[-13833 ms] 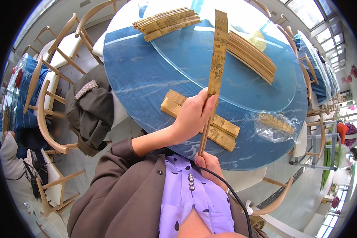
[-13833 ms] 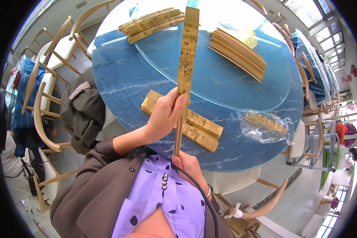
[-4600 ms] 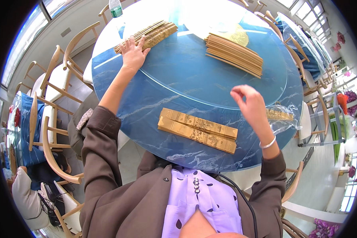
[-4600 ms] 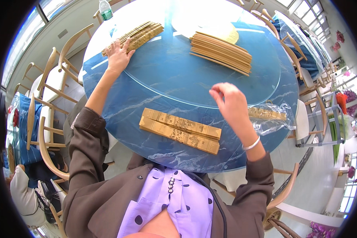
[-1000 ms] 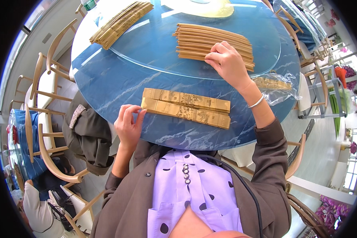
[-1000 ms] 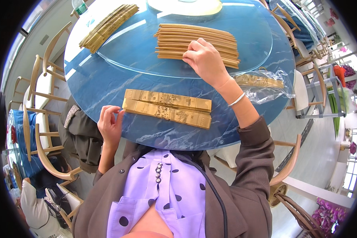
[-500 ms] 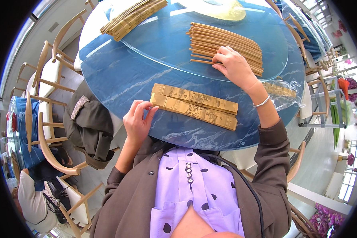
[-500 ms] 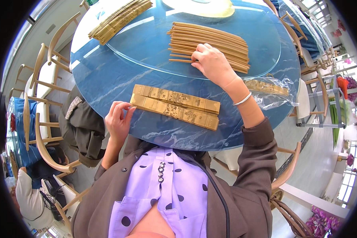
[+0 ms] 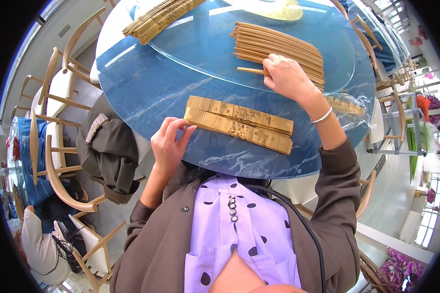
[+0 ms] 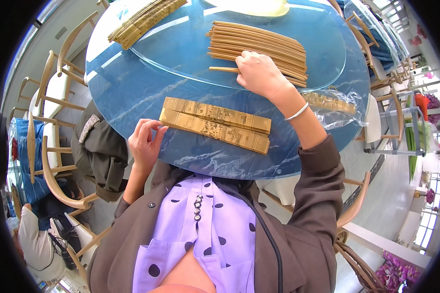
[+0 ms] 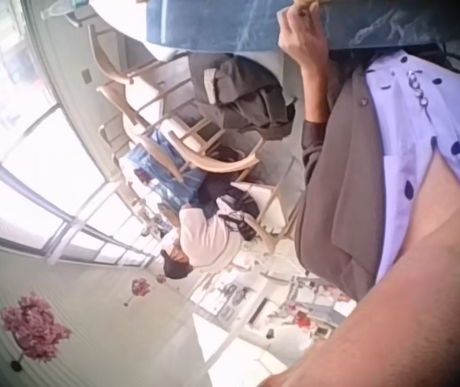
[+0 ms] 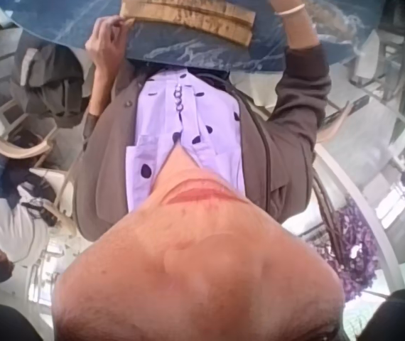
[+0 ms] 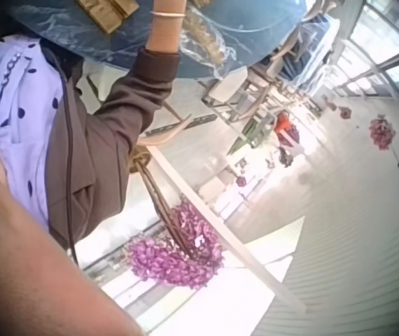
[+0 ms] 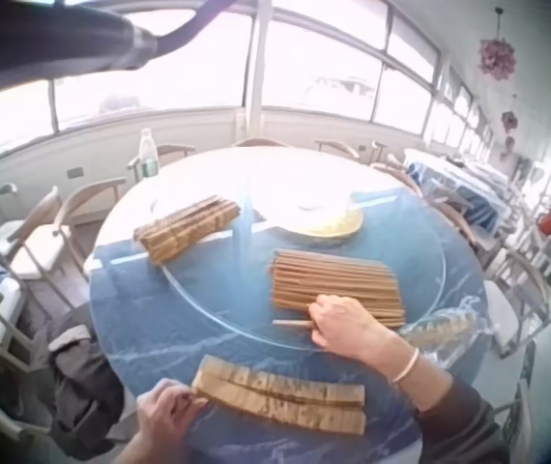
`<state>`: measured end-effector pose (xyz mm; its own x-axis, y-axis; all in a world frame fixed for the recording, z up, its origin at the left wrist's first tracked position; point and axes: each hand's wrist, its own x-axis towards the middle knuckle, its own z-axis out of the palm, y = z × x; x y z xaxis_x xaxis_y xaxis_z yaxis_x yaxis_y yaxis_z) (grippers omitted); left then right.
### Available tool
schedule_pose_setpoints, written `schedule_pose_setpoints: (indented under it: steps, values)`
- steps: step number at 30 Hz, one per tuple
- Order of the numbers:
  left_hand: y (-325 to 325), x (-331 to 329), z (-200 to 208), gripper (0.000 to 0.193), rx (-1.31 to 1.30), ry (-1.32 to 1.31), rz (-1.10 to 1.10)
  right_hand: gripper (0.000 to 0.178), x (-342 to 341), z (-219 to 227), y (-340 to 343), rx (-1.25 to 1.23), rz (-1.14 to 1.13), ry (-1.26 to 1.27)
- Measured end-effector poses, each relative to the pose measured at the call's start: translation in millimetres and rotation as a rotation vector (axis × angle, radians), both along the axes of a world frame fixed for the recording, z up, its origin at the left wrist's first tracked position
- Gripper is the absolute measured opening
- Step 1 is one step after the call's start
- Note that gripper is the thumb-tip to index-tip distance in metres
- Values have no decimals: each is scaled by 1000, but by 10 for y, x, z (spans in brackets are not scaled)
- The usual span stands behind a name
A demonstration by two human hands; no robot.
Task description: The person repeatedly picks up thin bamboo strips and wider printed bamboo pieces from a glass table, aligns them, and places them into stacks. The hands handle the items one at a time, organizing them into neat piles.
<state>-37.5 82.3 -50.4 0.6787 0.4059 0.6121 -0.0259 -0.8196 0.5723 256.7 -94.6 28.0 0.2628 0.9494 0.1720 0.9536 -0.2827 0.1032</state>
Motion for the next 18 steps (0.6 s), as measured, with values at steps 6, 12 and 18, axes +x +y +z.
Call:
schedule_pose_setpoints:
  steps: [6, 12, 18]
  values:
    - [-24, -24, 29, 19, -15, 22, 4, 13, -162, 201, -84, 197, 16, -472]
    - [-135, 235, 286, 20, 20, -4, -173, 29, -493, 818, -900, 1044, -264, -89]
    - [-432, 948, 572, 22, 297, 139, -572, 24, -696, 336, -1233, 1050, -258, -61]
